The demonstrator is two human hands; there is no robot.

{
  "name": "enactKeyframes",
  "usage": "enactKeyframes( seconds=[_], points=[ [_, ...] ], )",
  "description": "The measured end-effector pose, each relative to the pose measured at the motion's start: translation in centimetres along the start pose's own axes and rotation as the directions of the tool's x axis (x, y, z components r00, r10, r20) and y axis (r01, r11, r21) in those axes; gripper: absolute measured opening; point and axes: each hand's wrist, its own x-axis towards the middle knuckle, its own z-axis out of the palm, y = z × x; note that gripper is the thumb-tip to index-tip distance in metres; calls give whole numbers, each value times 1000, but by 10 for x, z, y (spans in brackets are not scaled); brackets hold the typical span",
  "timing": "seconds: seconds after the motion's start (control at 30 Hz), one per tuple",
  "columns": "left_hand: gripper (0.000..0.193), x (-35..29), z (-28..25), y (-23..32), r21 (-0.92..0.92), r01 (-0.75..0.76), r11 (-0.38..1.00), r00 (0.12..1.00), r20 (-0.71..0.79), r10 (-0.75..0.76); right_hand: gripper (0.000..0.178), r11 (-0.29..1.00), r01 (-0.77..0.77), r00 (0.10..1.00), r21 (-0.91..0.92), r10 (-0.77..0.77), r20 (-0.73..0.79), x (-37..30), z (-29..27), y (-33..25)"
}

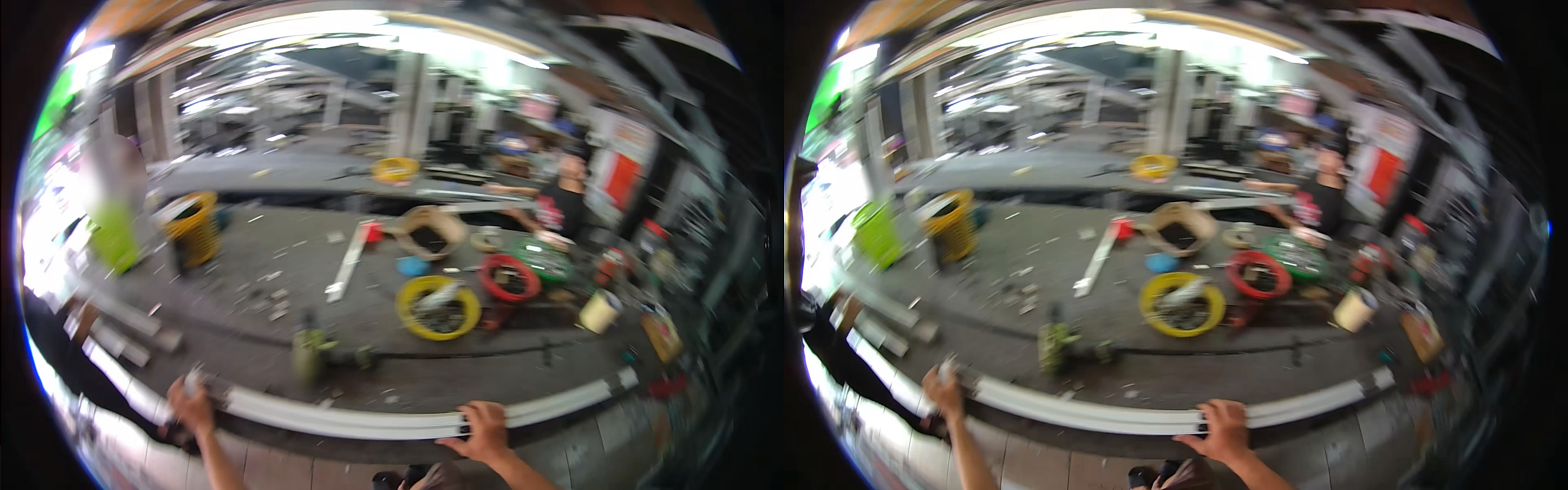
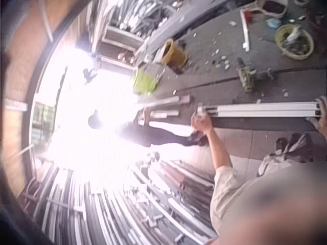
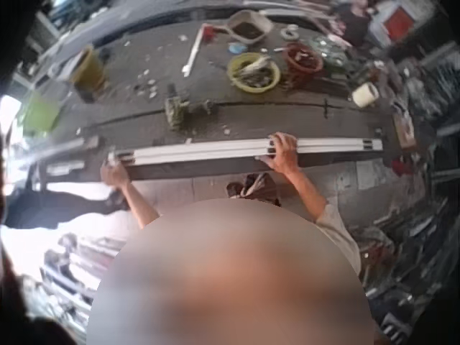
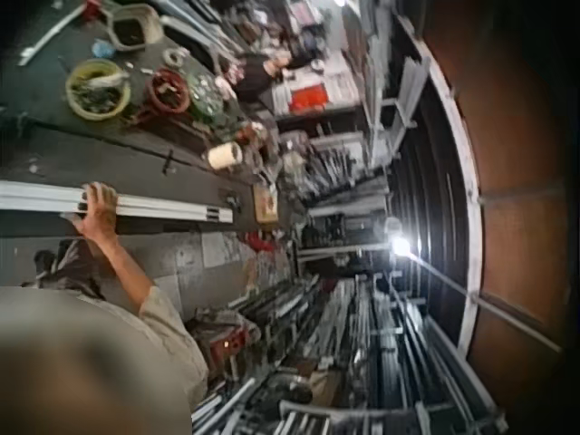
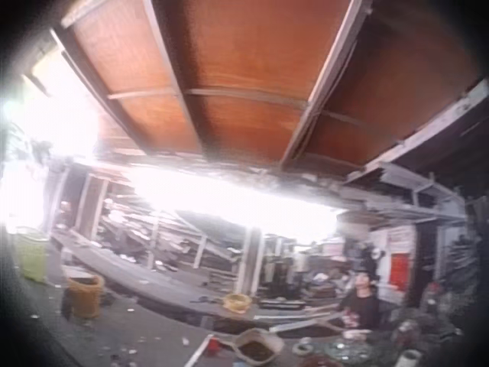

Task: The person uses a cordless drill to fasten black plastic brackets onto a long white aluminum profile. They then use pliers to trim or adjust a white plastic end cap on the profile. The person places the assembled profile onto a nearby rack.

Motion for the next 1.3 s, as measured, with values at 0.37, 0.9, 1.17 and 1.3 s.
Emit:
enactKeyframes(
  seconds=[0.37,0.9,1.17,1.3],
  points=[
    [44,5,-12,14,159,28,987,997,65,-39,84,999,29,999,-15,-28,45,-10,-9,9],
    [43,-2,-38,56,-267,261,928,963,8,-269,92,1000,-17,976,0,16,219,-15,-55,-6],
    [57,-175,-131,210,-939,343,-1,897,328,-298,81,883,-385,879,270,261,400,-37,-121,-55],
    [93,-286,-187,313,-225,892,-391,418,737,530,57,603,-728,578,325,286,764,-58,-134,-53]
  ],
)
